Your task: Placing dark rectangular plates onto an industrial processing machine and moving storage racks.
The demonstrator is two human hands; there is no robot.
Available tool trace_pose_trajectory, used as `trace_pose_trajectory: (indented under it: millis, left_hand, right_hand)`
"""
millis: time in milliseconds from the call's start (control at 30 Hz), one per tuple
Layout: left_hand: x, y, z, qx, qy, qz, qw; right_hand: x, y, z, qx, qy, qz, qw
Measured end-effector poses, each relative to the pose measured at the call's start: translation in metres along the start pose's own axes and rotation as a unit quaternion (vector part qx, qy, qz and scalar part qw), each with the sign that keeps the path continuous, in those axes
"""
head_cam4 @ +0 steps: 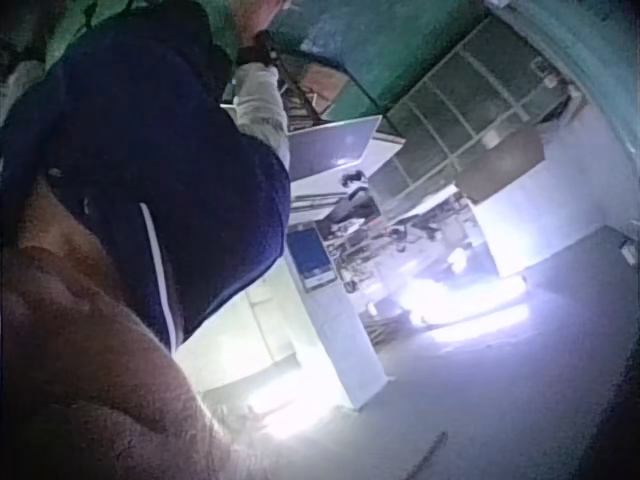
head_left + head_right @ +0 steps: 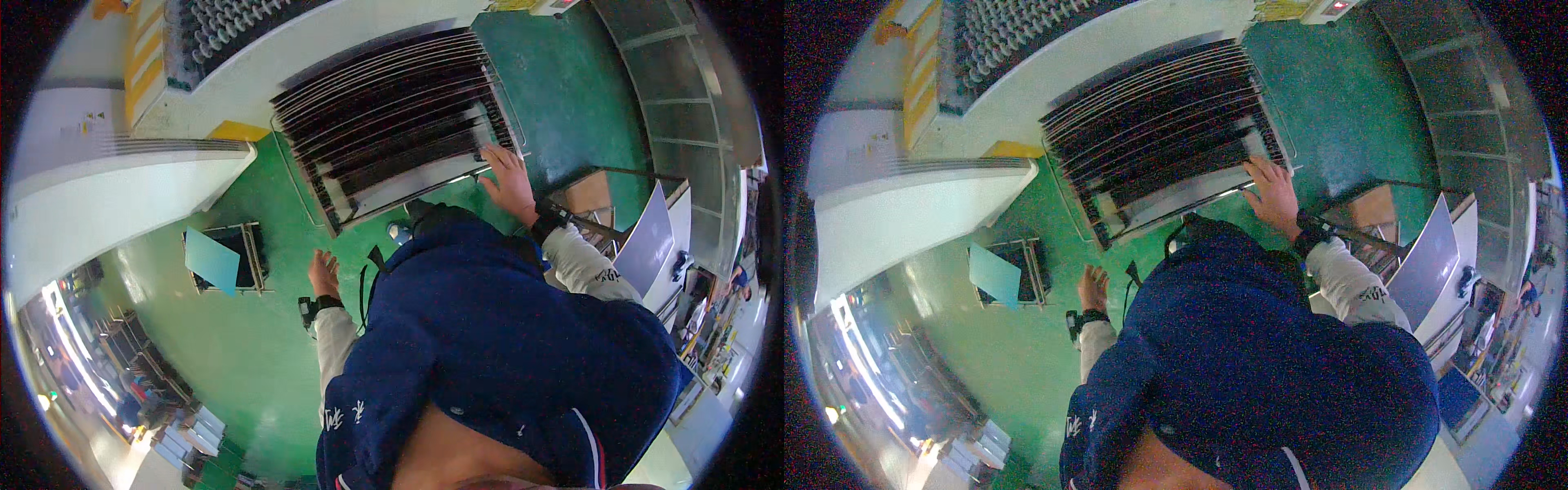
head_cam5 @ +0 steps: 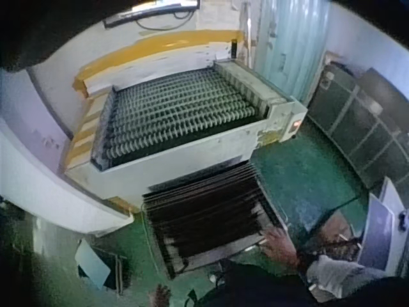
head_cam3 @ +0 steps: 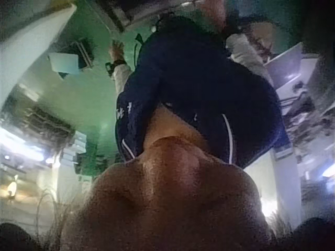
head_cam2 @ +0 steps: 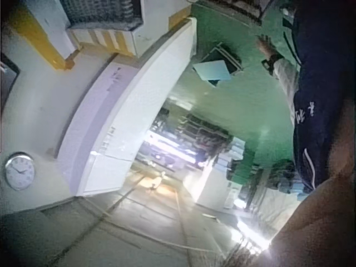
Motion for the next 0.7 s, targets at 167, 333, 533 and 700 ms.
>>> trace_pose_trajectory:
  millis: [167,333,533,700]
  left_hand:
    - [-0.005,-0.042,-0.022,-0.042,-0.037,0.014,0.998]
    - [-0.022,-0.065,-0.025,-0.072,-0.061,0.043,0.995]
    - [-0.042,-0.107,-0.053,-0.091,-0.013,0.035,0.995]
    - [-0.053,-0.142,-0.069,-0.132,0.029,0.023,0.991]
  right_hand:
    - [-0.017,-0.005,-0.004,-0.06,-0.025,-0.01,0.998]
    - [-0.003,0.014,-0.008,-0.075,-0.05,-0.045,0.995]
    - [0.024,0.023,0.001,-0.085,-0.064,-0.066,0.992]
    - [0.034,0.038,0.001,-0.092,-0.085,-0.116,0.985]
Point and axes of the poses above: each hand's wrist, its own x-axis towards the middle knuckle, its own z-axis out of the palm, y = z × x, the point moved 1 cm from there along x, towards the middle knuckle, and after that the axes turned 7 degrees about -y, right-handed, at the moved point
